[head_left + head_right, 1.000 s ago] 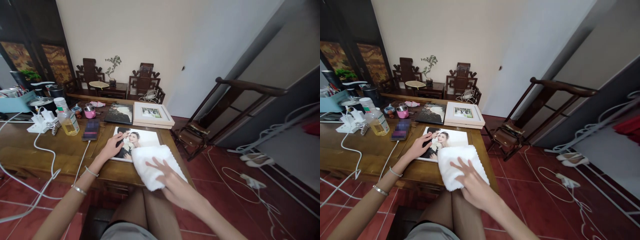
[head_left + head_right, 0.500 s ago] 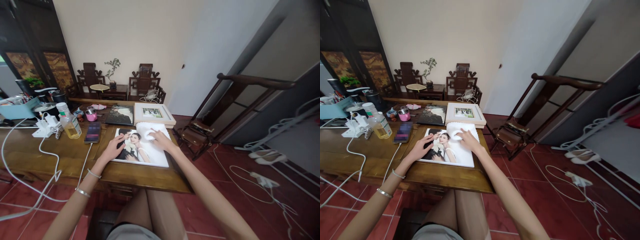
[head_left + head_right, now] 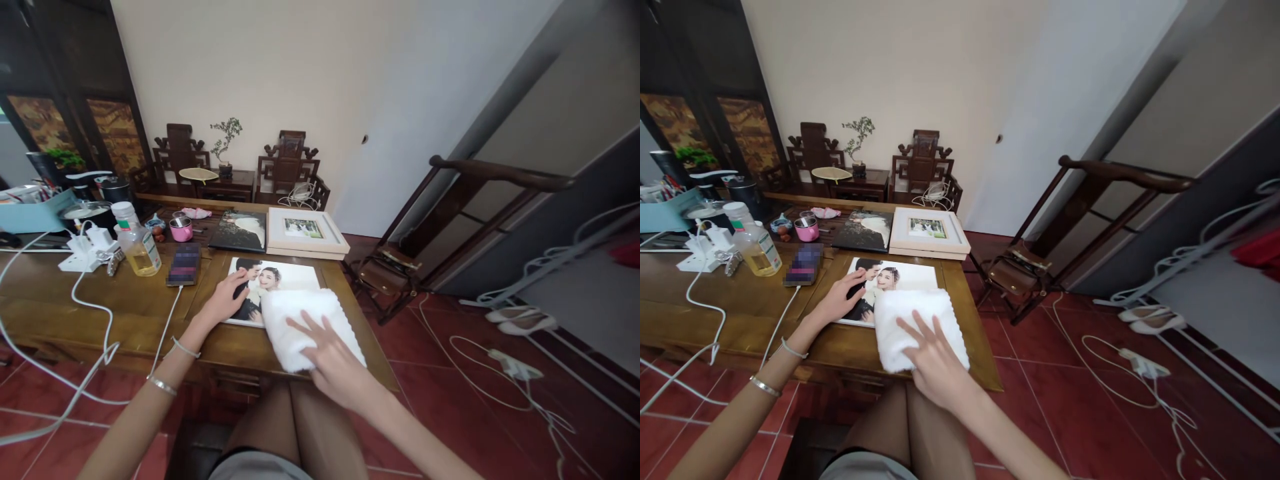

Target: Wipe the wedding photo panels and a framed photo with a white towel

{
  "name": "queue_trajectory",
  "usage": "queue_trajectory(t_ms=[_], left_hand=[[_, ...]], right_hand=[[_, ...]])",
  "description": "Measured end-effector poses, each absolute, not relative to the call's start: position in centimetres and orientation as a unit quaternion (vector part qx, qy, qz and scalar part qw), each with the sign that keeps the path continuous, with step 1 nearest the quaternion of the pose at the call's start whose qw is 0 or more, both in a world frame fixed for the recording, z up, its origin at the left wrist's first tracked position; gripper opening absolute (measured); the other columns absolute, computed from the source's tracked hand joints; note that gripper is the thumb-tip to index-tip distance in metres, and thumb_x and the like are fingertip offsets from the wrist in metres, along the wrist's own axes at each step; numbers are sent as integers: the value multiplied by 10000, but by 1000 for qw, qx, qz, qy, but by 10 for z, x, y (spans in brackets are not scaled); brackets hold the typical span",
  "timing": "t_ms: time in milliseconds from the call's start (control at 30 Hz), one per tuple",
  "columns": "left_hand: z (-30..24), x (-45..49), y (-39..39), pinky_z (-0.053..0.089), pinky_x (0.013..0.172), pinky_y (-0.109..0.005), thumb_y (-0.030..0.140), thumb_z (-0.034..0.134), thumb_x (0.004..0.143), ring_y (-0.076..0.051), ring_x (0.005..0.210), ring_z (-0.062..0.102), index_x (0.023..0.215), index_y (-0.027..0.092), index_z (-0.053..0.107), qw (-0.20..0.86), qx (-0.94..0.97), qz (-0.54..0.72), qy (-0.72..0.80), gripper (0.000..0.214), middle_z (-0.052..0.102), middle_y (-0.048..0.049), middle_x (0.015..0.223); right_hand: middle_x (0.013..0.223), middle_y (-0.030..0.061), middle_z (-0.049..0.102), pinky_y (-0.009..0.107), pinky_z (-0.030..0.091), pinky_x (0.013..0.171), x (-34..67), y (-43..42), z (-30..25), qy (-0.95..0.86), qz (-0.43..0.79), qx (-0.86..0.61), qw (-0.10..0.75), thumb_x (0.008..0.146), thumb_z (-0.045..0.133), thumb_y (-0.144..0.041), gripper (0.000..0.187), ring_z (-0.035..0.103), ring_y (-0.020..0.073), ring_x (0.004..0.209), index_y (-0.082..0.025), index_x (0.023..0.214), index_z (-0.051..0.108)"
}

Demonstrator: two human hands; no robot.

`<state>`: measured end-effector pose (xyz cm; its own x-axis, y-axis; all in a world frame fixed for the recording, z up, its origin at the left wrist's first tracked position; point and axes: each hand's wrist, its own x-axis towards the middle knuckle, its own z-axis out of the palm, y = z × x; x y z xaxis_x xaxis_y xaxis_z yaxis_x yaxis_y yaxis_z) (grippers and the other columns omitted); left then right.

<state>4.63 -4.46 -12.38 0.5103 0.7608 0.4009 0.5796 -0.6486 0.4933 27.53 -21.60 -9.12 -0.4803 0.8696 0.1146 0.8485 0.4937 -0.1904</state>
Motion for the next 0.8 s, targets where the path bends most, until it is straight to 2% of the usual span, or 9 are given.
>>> queue_trajectory(t_ms=[133, 233, 400, 533, 667, 800], left_hand=[[-123, 45, -44, 315, 1102, -411, 368, 425, 891, -221, 1310, 407, 1234, 149, 556, 159, 861, 292, 385, 427, 493, -117, 1369], [-122, 44, -45, 307, 1107, -409, 378, 445, 885, -222, 1304, 416, 1211, 150, 572, 172, 853, 306, 387, 418, 499, -119, 1364], [-123, 46, -45, 320, 1102, -400, 369, 448, 885, -215, 1294, 431, 1199, 153, 583, 172, 847, 311, 396, 405, 497, -110, 1367], [-125, 48, -46, 318, 1104, -400, 353, 443, 888, -222, 1293, 432, 1199, 142, 583, 165, 845, 318, 397, 401, 506, -117, 1358], [-126, 49, -46, 316, 1104, -404, 346, 442, 887, -228, 1291, 434, 1195, 137, 581, 160, 843, 320, 403, 397, 501, -119, 1362], [-125, 49, -47, 314, 1104, -404, 335, 435, 890, -221, 1299, 423, 1213, 142, 568, 157, 848, 310, 401, 399, 486, -113, 1377]], right_hand=[[1411, 114, 435, 612, 229, 1056, 291, -143, -85, -839, 51, -532, 107, 648, 418, 30, 507, 244, 321, 1367, -163, 1056, 649], [1299, 170, 541, 574, 268, 1039, 311, -90, -83, -826, 43, -550, 114, 683, 421, 17, 474, 318, 312, 1337, -123, 1085, 630], [1225, 154, 601, 512, 320, 1027, 326, -71, -86, -820, 36, -553, 142, 707, 409, 8, 448, 396, 295, 1293, -121, 1076, 628], [1383, 142, 464, 583, 234, 1064, 310, -129, -91, -831, 38, -541, 123, 671, 414, 19, 463, 273, 329, 1354, -129, 1047, 640], [1470, 68, 350, 608, 155, 1094, 285, -206, -92, -851, 66, -509, 106, 600, 396, 47, 511, 139, 312, 1396, -163, 986, 658], [1487, 52, 316, 622, 149, 1089, 273, -225, -88, -860, 83, -494, 94, 587, 393, 51, 485, 112, 316, 1400, -164, 919, 673]])
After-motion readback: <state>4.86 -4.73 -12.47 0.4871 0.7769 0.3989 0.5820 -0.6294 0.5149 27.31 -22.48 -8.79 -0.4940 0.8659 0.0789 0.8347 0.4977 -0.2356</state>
